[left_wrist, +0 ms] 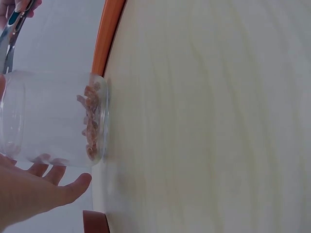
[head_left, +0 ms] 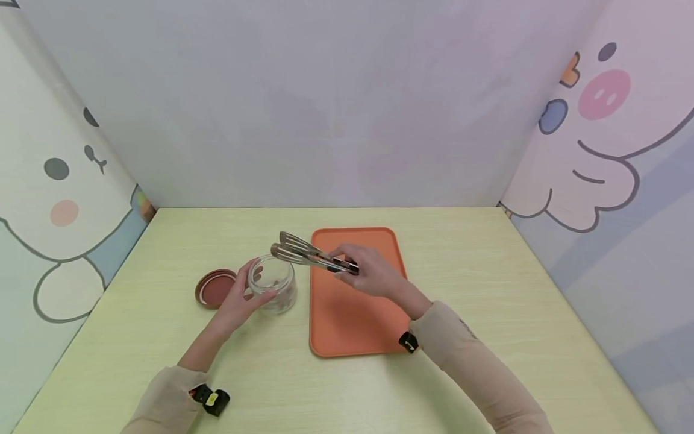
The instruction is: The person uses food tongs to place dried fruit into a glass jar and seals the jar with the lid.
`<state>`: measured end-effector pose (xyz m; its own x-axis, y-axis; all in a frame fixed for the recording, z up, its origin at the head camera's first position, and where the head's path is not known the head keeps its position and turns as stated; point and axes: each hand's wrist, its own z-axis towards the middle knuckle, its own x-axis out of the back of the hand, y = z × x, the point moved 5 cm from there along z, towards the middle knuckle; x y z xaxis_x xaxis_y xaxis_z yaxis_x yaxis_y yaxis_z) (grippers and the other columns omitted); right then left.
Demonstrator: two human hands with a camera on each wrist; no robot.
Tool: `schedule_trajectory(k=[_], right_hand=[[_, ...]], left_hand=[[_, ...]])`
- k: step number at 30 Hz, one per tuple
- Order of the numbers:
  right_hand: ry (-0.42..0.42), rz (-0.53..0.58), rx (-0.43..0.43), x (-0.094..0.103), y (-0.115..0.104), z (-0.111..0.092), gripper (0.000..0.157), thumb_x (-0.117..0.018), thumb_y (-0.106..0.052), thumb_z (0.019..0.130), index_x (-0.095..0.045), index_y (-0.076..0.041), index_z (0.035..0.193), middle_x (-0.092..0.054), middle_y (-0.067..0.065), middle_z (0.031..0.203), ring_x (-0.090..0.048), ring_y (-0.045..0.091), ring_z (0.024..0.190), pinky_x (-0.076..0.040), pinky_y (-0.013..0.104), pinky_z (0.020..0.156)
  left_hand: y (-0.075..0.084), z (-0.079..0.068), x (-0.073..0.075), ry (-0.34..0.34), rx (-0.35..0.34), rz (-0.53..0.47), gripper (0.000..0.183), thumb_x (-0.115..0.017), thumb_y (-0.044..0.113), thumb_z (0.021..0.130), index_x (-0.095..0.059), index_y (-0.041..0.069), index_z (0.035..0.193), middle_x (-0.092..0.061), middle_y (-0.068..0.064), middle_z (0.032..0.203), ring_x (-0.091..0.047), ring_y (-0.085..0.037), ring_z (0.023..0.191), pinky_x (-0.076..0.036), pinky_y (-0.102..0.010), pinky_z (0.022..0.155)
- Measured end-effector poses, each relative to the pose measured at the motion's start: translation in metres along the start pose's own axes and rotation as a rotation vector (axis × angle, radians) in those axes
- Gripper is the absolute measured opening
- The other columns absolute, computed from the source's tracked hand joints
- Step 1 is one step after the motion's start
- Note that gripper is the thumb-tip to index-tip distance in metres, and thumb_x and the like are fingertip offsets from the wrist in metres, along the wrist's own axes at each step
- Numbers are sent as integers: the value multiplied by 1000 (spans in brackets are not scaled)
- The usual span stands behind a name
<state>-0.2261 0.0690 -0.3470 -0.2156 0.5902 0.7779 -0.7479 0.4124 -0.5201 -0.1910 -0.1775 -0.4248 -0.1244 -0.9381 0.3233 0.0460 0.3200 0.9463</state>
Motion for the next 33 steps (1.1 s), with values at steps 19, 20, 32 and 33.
schedule_trajectory(k=[19, 20, 32, 33], right_hand=[[286, 176, -289, 15, 18, -63, 42, -68, -10, 78, -51, -6, 116, -53, 4, 75, -46, 16, 58, -38, 26, 46], [304, 189, -317, 17, 16, -65, 42, -68, -9, 78, -51, -4, 116, -53, 6, 76, -46, 19, 59, -38, 27, 46], [488, 137, -528, 20, 55, -108, 49, -70, -18, 76, -47, -14, 120, -52, 4, 83, -48, 17, 65, -41, 31, 51], [504, 134, -537, 21, 57, -111, 49, -70, -18, 76, -47, -13, 120, -52, 5, 83, -49, 17, 65, -41, 31, 51]], left_hand=[[0, 0, -1, 1, -13, -6, 76, -63, 23, 83, -13, 13, 139, -24, -19, 138, -21, -34, 126, -22, -57, 95], [-1, 0, -1, 2, -15, -7, 77, -63, 23, 83, -13, 13, 139, -24, -20, 138, -21, -34, 126, -22, -57, 94], [-5, 2, 0, 5, -26, -10, 77, -64, 25, 82, -13, 15, 139, -24, -18, 138, -21, -33, 126, -24, -55, 94], [-5, 2, 0, 4, -29, -12, 77, -64, 25, 82, -13, 15, 139, -24, -18, 138, -21, -33, 126, -24, -55, 94]])
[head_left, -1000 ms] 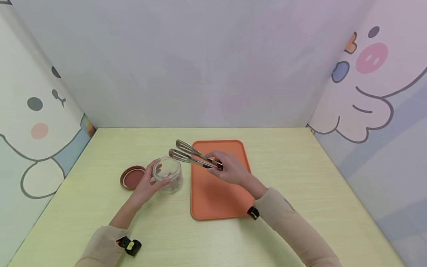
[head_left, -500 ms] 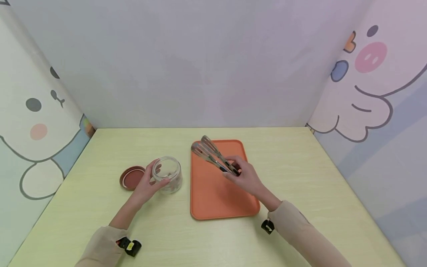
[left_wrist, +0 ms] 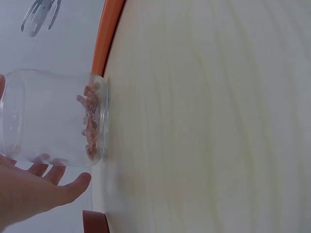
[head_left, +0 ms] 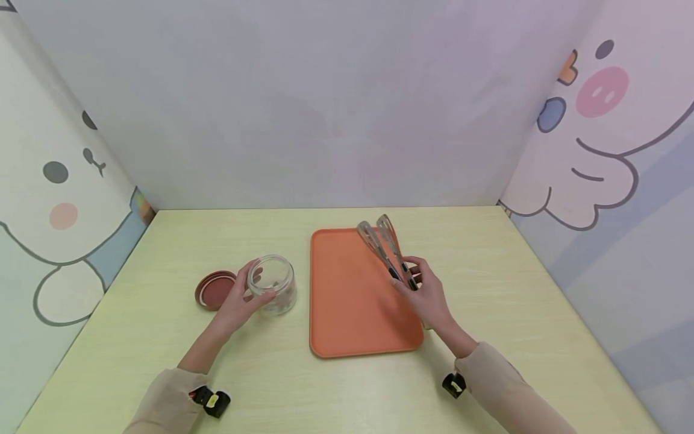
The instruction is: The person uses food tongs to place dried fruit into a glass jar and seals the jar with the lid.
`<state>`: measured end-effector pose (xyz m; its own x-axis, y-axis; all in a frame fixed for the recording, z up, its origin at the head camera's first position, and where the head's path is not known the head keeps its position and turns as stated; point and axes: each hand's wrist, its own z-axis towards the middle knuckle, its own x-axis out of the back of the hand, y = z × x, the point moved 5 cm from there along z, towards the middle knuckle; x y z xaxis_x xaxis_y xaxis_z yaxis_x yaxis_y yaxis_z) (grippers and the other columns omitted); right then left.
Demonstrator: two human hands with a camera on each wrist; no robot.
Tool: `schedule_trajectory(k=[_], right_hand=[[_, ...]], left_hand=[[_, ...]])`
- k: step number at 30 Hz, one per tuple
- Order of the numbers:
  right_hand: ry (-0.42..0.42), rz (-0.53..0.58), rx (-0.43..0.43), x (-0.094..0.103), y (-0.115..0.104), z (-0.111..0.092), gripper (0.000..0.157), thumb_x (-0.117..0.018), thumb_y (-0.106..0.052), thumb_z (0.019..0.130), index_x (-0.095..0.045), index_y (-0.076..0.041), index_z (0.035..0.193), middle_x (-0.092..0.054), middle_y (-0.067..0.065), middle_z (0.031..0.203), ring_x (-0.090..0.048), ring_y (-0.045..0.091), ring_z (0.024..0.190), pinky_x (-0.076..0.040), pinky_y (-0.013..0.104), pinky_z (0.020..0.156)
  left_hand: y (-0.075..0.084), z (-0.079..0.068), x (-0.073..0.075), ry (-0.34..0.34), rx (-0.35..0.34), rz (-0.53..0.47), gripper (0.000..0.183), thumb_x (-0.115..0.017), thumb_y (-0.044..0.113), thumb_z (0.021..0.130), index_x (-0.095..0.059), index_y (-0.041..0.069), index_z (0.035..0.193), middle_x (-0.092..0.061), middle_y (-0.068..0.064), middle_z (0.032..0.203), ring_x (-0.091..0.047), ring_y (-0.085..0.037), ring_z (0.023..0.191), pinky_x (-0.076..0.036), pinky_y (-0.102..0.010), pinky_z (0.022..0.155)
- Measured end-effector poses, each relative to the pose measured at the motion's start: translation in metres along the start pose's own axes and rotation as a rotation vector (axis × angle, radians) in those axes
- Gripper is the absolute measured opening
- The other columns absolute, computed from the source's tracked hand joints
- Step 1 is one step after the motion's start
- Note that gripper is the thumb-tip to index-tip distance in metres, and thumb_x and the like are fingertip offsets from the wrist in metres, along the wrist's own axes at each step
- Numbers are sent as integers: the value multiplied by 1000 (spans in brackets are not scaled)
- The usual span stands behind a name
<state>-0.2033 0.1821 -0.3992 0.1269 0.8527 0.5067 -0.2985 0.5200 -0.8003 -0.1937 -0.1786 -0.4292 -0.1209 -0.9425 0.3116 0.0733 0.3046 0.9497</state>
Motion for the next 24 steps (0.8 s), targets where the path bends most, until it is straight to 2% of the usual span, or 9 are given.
schedule_trajectory(k=[10, 19, 24], right_hand=[[115, 59, -142, 29, 21, -4, 52, -68, -27, 77, -44, -13, 121, -51, 10, 88, -51, 21, 66, -49, 28, 49], [183, 50, -248, 54, 40, -12, 53, -67, -27, 79, -42, -13, 124, -49, 12, 93, -48, 18, 71, -51, 27, 53], [206, 26, -299, 64, 52, -17, 55, -67, -27, 78, -41, -12, 124, -48, 13, 94, -46, 18, 72, -50, 23, 52]], left_hand=[[-1, 1, 0, 0, 3, 1, 77, -64, 26, 82, -14, 14, 139, -24, -19, 138, -20, -33, 126, -23, -56, 95], [-1, 0, 0, -3, 8, 4, 77, -63, 26, 82, -13, 15, 139, -24, -18, 138, -20, -32, 126, -24, -56, 94], [0, 0, 0, -1, 4, 6, 77, -64, 26, 82, -13, 15, 139, -24, -19, 138, -20, -33, 126, -24, -55, 94]])
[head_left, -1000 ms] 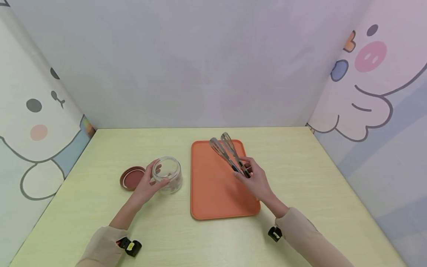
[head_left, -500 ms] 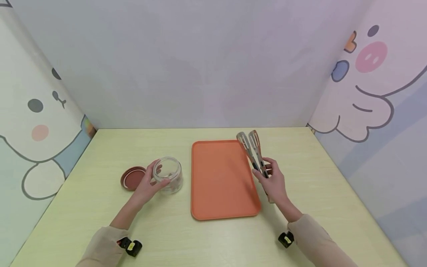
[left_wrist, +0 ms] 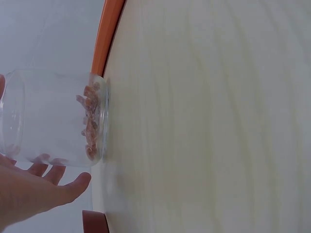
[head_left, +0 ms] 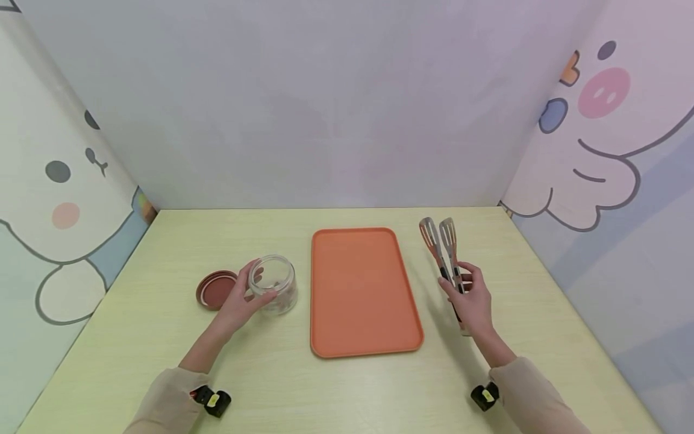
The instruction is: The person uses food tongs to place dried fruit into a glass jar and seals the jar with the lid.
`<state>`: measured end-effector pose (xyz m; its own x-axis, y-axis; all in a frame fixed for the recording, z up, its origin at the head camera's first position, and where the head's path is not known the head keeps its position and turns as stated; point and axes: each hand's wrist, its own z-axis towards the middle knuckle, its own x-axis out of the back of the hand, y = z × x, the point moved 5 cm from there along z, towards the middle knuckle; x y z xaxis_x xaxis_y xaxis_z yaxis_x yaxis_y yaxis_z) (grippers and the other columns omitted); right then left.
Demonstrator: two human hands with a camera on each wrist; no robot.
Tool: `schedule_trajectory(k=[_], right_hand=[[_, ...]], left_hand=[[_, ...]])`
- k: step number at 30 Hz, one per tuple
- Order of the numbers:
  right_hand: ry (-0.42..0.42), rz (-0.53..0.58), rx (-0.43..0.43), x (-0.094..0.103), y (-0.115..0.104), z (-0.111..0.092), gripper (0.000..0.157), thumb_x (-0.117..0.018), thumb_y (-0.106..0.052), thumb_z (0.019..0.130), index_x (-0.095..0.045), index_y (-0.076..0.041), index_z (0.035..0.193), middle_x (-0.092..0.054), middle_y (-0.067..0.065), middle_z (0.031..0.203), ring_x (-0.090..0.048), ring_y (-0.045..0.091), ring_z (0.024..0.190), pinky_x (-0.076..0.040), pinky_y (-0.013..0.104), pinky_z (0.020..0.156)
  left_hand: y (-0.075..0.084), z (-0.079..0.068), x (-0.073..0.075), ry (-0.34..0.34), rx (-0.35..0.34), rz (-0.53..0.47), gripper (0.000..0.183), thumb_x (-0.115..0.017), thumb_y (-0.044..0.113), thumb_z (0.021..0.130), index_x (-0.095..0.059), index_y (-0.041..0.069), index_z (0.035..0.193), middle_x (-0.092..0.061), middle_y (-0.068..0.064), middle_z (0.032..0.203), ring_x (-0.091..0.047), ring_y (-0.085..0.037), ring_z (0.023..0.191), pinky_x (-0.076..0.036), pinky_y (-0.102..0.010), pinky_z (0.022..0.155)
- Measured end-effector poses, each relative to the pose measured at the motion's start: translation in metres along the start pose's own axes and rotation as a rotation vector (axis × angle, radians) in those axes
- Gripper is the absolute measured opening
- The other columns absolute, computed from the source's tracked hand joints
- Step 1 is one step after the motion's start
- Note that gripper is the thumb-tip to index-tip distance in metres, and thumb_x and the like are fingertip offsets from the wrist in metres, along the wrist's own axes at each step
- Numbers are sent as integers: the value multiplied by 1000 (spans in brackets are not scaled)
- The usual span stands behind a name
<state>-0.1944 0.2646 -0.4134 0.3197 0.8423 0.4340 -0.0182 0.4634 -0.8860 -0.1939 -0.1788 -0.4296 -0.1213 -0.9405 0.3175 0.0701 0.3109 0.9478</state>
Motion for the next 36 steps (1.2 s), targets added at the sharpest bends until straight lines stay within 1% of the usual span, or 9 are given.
schedule_trajectory(k=[8, 13, 16, 19, 23, 28, 32, 36], right_hand=[[39, -66, -31, 11, 16, 0, 56, -68, -21, 78, -39, -8, 124, -47, 14, 95, -47, 17, 69, -48, 22, 46], [29, -101, -85, 16, 23, 0, 56, -67, -22, 79, -37, -7, 125, -47, 15, 100, -46, 17, 70, -46, 21, 48], [10, -114, -112, 18, 27, 0, 56, -66, -20, 80, -36, -6, 126, -46, 17, 102, -46, 19, 71, -46, 21, 49], [-16, -124, -117, 18, 29, 1, 56, -65, -16, 80, -36, -3, 126, -46, 19, 102, -49, 23, 73, -45, 21, 49], [-71, -138, -115, 17, 32, 1, 56, -63, -13, 81, -33, 0, 127, -44, 23, 105, -51, 30, 79, -46, 22, 51], [-142, -167, -118, 14, 37, 1, 57, -60, -11, 82, -30, 4, 129, -43, 26, 107, -52, 32, 81, -48, 25, 53], [-165, -174, -128, 13, 40, 2, 58, -60, -11, 83, -29, 4, 130, -42, 27, 110, -53, 32, 82, -49, 26, 54], [-176, -191, -124, 12, 42, 3, 59, -60, -12, 83, -28, 5, 130, -42, 27, 111, -53, 32, 82, -48, 26, 54]], left_hand=[[0, 0, 0, 0, -5, -5, 77, -64, 25, 82, -13, 15, 139, -24, -19, 138, -20, -33, 126, -24, -55, 94], [-1, 0, 0, 1, 2, 3, 77, -64, 26, 82, -13, 15, 139, -24, -18, 138, -20, -32, 126, -24, -55, 95], [-1, 0, 0, 3, 2, 7, 77, -64, 26, 82, -13, 15, 139, -24, -18, 138, -20, -32, 126, -24, -55, 95], [-1, 0, 0, 4, -1, 7, 77, -64, 26, 82, -13, 15, 139, -24, -18, 138, -20, -32, 126, -24, -55, 95], [0, 0, 0, 3, -7, 0, 77, -64, 25, 82, -13, 15, 139, -24, -18, 138, -20, -32, 126, -25, -55, 94], [0, 0, 0, 4, -9, 0, 77, -64, 24, 82, -14, 16, 139, -24, -18, 138, -21, -32, 126, -24, -55, 94], [0, 0, 0, 4, -10, 2, 77, -64, 25, 82, -14, 15, 139, -25, -18, 138, -21, -32, 126, -24, -55, 95], [1, 0, 0, 5, -12, -2, 77, -64, 24, 82, -14, 15, 139, -25, -18, 138, -21, -32, 126, -24, -55, 95]])
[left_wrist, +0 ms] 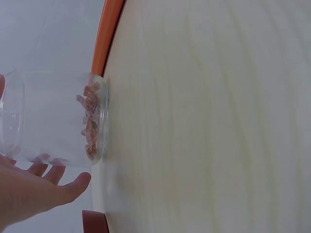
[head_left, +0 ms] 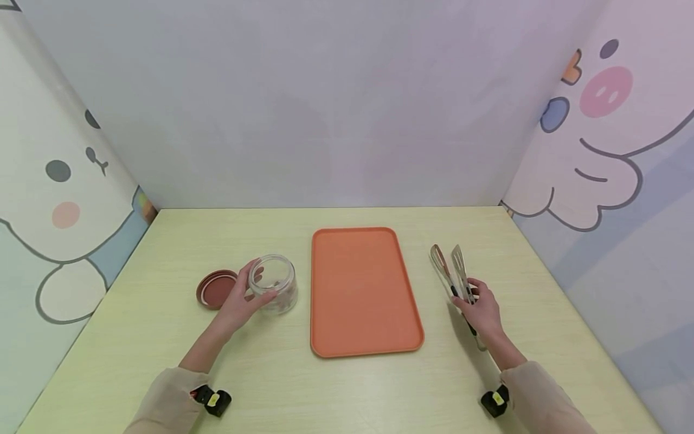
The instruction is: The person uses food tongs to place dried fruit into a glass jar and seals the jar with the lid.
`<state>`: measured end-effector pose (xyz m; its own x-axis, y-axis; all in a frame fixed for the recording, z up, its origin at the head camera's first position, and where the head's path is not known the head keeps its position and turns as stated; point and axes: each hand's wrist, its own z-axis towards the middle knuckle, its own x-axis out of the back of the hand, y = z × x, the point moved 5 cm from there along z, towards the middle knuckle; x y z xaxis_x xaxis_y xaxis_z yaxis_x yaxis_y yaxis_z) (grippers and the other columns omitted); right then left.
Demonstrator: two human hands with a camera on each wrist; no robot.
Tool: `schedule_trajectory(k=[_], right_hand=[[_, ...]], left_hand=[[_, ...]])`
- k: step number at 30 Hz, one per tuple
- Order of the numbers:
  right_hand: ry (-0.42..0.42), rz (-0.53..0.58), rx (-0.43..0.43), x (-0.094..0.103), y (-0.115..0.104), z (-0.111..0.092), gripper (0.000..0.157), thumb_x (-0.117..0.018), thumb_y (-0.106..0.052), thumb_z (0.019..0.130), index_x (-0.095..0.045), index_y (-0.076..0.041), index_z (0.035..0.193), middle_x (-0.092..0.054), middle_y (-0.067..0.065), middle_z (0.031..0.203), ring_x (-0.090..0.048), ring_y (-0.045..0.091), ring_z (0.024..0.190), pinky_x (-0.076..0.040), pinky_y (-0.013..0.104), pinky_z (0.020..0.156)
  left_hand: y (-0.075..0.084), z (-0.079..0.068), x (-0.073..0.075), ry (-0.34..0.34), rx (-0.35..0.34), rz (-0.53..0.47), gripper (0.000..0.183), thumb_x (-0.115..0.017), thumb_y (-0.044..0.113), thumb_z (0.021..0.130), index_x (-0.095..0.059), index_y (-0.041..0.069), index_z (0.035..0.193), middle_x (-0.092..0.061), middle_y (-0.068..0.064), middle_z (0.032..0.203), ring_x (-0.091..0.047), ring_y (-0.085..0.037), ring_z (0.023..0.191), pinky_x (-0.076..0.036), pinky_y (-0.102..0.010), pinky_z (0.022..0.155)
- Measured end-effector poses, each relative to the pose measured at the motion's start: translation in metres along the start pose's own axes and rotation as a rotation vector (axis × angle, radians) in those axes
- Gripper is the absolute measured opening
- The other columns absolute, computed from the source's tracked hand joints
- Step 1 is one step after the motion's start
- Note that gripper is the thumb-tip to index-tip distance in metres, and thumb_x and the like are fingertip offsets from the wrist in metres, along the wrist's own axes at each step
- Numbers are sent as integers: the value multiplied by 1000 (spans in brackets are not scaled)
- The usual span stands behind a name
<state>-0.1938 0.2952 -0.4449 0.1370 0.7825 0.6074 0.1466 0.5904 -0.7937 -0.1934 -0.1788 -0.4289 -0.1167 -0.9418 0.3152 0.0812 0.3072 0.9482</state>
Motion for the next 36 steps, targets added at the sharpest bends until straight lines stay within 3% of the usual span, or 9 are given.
schedule_trajectory(k=[9, 17, 26, 36], right_hand=[[-23, -95, 27, 0, -1, 2, 60, -62, -18, 82, -31, 9, 126, -46, 28, 108, -50, 33, 88, -44, 40, 68], [-48, -202, 80, 1, -4, 3, 59, -63, -21, 80, -35, 8, 123, -51, 24, 99, -52, 28, 76, -43, 35, 59], [-53, -376, 187, 2, -9, 1, 61, -66, -27, 78, -40, 10, 119, -58, 20, 87, -56, 27, 69, -44, 40, 56], [-31, -376, 186, 5, -8, 1, 69, -66, -33, 78, -37, 11, 123, -55, 24, 95, -56, 33, 79, -44, 45, 61]], left_hand=[[1, 0, 0, -4, 1, -7, 77, -63, 24, 82, -13, 15, 140, -24, -17, 138, -20, -32, 126, -24, -55, 95], [-2, 0, 0, -11, 4, -12, 76, -63, 25, 83, -12, 16, 140, -23, -17, 139, -19, -32, 127, -24, -55, 95], [-2, 0, 0, -6, 4, 1, 77, -63, 26, 82, -13, 16, 139, -24, -18, 138, -21, -32, 126, -25, -55, 94], [-2, 0, 0, -7, 11, -2, 77, -63, 26, 82, -13, 16, 139, -24, -17, 139, -20, -32, 127, -23, -55, 95]])
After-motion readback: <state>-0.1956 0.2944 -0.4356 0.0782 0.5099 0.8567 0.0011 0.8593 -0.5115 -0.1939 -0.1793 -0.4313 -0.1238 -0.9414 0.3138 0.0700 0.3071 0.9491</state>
